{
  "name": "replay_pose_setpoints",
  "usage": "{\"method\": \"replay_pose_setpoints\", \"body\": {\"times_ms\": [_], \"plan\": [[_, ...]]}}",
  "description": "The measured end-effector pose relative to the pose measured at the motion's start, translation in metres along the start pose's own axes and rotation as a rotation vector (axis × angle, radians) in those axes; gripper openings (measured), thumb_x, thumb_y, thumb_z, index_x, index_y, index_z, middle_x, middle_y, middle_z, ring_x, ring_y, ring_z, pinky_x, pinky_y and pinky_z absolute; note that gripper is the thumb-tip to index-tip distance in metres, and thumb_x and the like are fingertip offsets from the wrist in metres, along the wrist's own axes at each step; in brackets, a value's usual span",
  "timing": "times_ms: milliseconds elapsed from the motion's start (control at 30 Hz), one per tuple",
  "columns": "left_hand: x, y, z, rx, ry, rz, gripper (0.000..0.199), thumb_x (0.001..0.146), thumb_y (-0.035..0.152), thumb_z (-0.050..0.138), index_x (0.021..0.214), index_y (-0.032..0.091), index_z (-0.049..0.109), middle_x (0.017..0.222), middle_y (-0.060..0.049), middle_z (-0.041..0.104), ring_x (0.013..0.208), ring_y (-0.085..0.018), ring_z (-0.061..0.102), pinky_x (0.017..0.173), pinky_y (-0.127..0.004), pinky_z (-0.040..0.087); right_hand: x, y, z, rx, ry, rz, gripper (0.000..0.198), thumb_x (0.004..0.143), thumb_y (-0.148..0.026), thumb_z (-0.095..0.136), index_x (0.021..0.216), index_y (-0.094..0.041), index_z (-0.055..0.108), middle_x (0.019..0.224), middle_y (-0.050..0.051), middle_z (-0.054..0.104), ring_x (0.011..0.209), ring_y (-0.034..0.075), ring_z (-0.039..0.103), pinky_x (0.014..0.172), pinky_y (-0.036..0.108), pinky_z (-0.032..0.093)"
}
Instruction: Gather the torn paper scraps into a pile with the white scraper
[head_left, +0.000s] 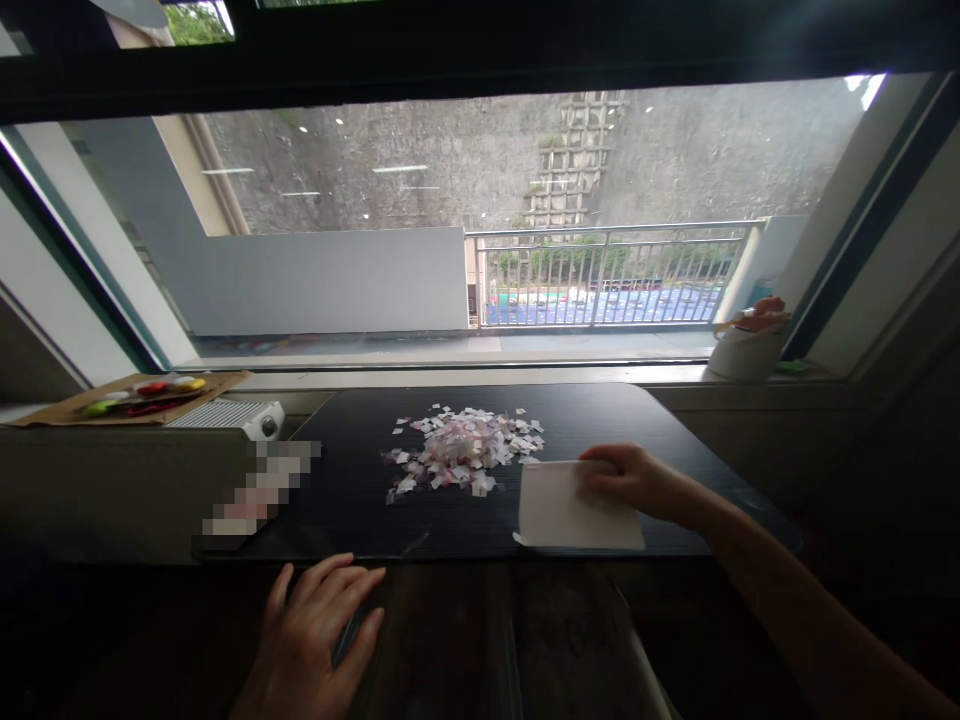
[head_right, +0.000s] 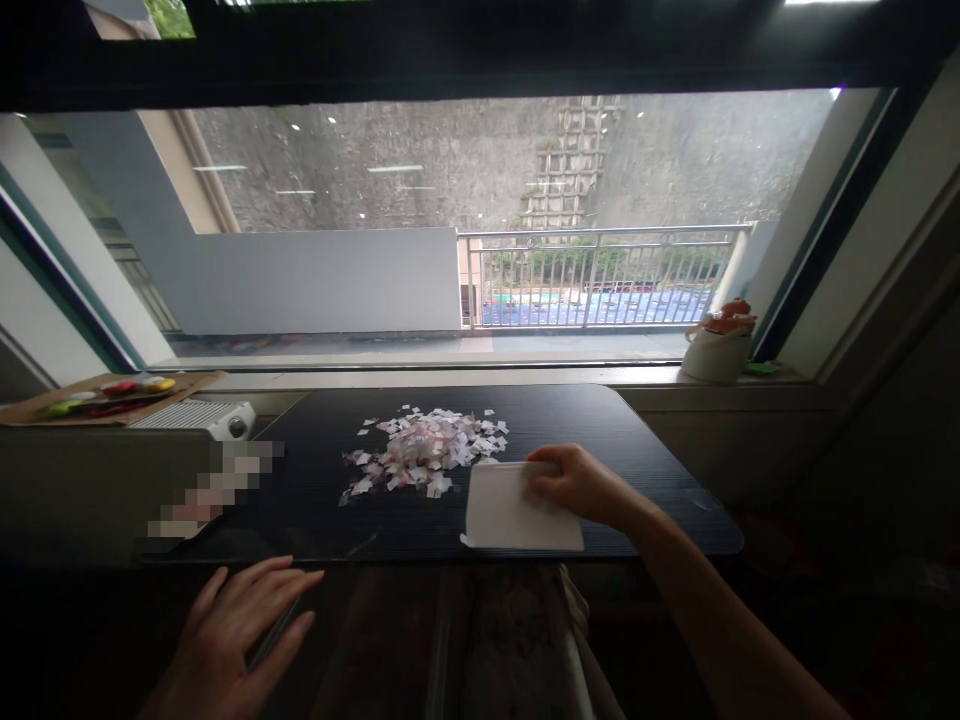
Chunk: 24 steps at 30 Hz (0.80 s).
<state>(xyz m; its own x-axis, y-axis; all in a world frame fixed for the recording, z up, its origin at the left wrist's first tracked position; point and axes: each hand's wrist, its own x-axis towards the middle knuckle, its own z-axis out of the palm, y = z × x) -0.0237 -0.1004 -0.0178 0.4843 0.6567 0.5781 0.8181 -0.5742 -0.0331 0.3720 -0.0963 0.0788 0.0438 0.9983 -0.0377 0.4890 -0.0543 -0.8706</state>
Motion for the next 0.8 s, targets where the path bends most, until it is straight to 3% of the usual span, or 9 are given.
{"method": "replay_pose_setpoints", "body": {"times_ms": [167, 300, 500, 800], "plan": [[0.004, 0.005, 0.001, -0.034, -0.011, -0.015, 0.027, 0.080, 0.038, 0.051, 0.102, 0.032, 0.065, 0.098, 0.000, 0.072, 0.102, -0.023, 0.060, 0.103, -0.047, 0.025, -0.019, 0.005, -0.028, 0.146, 0.043, 0.110, 0.030, 0.054, -0.028, 0.072, 0.081, -0.015, 0.070, 0.067, 0.001, 0.070, 0.061, 0.017, 0.062, 0.055, 0.026, 0.047], [0.010, 0.007, -0.006, -0.037, 0.019, 0.037, 0.026, 0.079, 0.040, 0.052, 0.101, 0.033, 0.064, 0.097, 0.002, 0.072, 0.097, -0.023, 0.063, 0.101, -0.045, 0.027, -0.010, 0.015, -0.019, 0.233, 0.051, 0.124, 0.029, 0.054, -0.026, 0.072, 0.080, -0.015, 0.069, 0.068, 0.000, 0.070, 0.061, 0.015, 0.062, 0.057, 0.025, 0.047], [0.010, 0.001, -0.008, 0.004, 0.028, 0.047, 0.027, 0.079, 0.041, 0.052, 0.100, 0.032, 0.065, 0.096, 0.002, 0.072, 0.097, -0.023, 0.063, 0.102, -0.044, 0.026, -0.004, 0.022, -0.006, 0.298, -0.067, 0.161, 0.028, 0.055, -0.023, 0.073, 0.082, -0.014, 0.070, 0.070, 0.001, 0.072, 0.064, 0.016, 0.064, 0.060, 0.026, 0.048], [0.009, 0.003, -0.007, -0.019, 0.008, 0.015, 0.026, 0.078, 0.038, 0.052, 0.100, 0.032, 0.065, 0.097, 0.000, 0.073, 0.098, -0.023, 0.062, 0.102, -0.046, 0.026, -0.013, 0.017, -0.014, 0.258, -0.159, 0.133, 0.026, 0.059, -0.026, 0.071, 0.082, -0.013, 0.070, 0.071, 0.002, 0.072, 0.065, 0.017, 0.064, 0.059, 0.025, 0.047]]}}
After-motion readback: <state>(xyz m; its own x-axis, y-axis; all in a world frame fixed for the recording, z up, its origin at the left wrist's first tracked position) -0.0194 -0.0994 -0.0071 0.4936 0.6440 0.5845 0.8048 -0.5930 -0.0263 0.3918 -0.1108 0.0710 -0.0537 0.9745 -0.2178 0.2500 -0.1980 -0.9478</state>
